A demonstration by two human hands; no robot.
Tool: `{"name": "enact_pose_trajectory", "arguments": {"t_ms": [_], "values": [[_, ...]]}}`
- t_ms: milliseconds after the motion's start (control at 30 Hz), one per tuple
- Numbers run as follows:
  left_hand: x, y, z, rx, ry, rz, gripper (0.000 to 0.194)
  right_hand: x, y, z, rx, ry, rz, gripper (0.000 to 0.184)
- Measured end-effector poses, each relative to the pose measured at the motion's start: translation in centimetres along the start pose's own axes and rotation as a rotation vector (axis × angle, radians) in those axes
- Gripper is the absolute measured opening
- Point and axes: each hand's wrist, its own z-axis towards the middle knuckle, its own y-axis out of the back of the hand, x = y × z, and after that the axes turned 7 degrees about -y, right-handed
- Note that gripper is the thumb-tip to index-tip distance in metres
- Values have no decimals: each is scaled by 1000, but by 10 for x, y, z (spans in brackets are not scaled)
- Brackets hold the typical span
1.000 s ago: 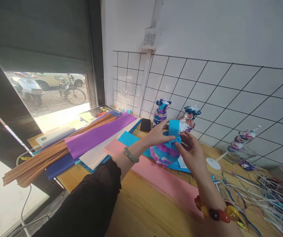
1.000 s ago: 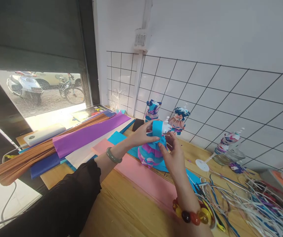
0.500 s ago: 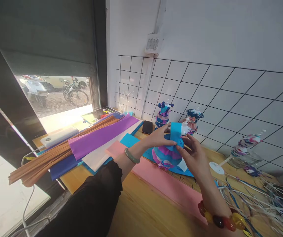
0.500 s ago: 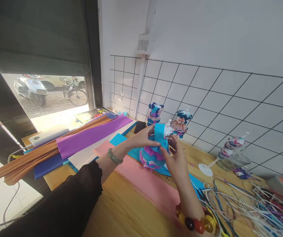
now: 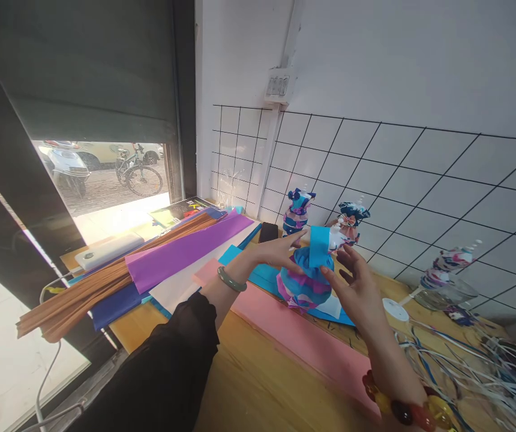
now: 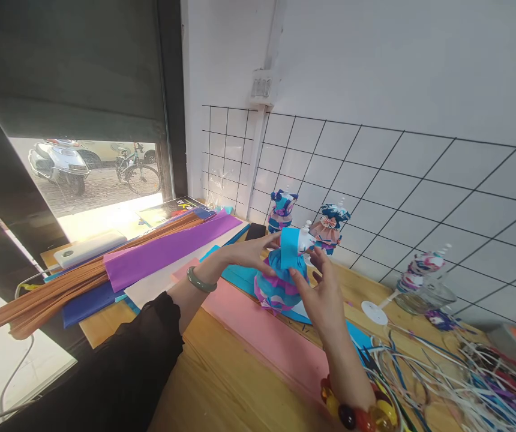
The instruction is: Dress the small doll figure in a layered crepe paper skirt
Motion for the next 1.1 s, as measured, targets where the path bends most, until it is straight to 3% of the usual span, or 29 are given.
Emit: {"name": "enact_pose_trajectory", "arguments": {"t_ms": [167, 267, 367, 467, 600, 833, 967, 1100], "values": [[12, 26, -13, 80, 215, 183, 123, 4, 3, 1, -16, -34, 13, 75], [13, 50, -30, 71, 230, 232, 116, 7, 8, 2, -55, -48, 36, 78], [22, 71, -54, 2, 363, 437, 97, 11, 13, 2, -114, -39, 93, 77], [44, 83, -80, -146, 734, 793, 67, 15, 15, 2, -170, 6, 158, 72], [73, 86, -111, -181, 902, 918, 39, 17, 12, 0, -161, 32, 206, 67], [93, 85, -135, -134, 899, 1020, 35, -6, -4, 5, -80, -20, 192, 73], [99, 84, -138, -182, 862, 1073, 34, -18, -13, 11, -20, -82, 192, 78], [102, 83, -142, -229, 828, 1086, 34, -14, -17, 19, 12, -75, 198, 76]]}}
